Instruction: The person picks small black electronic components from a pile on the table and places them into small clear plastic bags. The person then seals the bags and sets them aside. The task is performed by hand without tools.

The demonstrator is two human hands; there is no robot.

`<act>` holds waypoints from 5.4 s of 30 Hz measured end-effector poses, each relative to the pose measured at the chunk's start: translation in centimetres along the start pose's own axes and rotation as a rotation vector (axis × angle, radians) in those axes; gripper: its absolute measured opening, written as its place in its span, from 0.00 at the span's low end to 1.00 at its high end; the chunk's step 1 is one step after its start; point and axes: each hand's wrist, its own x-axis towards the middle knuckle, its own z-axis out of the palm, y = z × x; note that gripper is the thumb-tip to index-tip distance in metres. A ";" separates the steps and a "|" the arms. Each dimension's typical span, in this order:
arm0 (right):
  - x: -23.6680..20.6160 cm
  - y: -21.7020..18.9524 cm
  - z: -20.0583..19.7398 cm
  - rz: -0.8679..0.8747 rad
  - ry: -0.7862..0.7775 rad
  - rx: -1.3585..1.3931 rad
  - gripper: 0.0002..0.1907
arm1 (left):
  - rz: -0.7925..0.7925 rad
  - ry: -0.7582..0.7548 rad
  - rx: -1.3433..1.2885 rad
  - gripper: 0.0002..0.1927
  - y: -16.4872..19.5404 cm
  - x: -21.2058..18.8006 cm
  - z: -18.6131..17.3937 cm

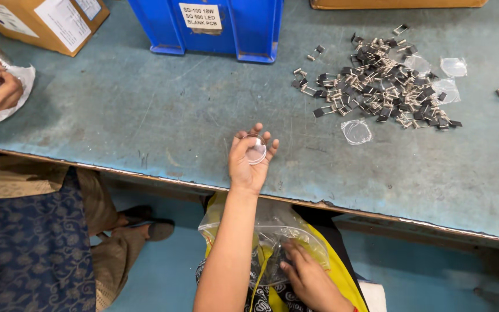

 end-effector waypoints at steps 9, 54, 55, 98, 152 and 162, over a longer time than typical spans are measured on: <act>-0.4 -0.7 -5.3 -0.267 -0.113 0.085 0.20 | 0.003 -0.044 -0.143 0.07 -0.1 0.2 -0.7; 19.8 8.1 -26.1 0.021 0.740 -0.273 0.07 | 0.040 -0.160 0.782 0.11 -2.5 -1.0 2.8; 19.8 8.1 -26.1 0.029 0.743 -0.288 0.07 | 0.041 -0.157 0.792 0.11 -2.5 -1.0 2.8; 15.4 2.7 -19.3 -0.094 0.069 0.802 0.19 | 0.087 -0.124 1.141 0.11 -3.5 -1.2 5.2; 12.7 3.4 -18.0 -0.280 0.241 0.794 0.16 | 0.204 -0.310 1.573 0.19 -4.7 -3.8 9.3; 12.4 3.0 -18.6 -0.316 0.057 1.010 0.22 | 0.172 -0.313 1.518 0.19 -4.8 -3.5 8.6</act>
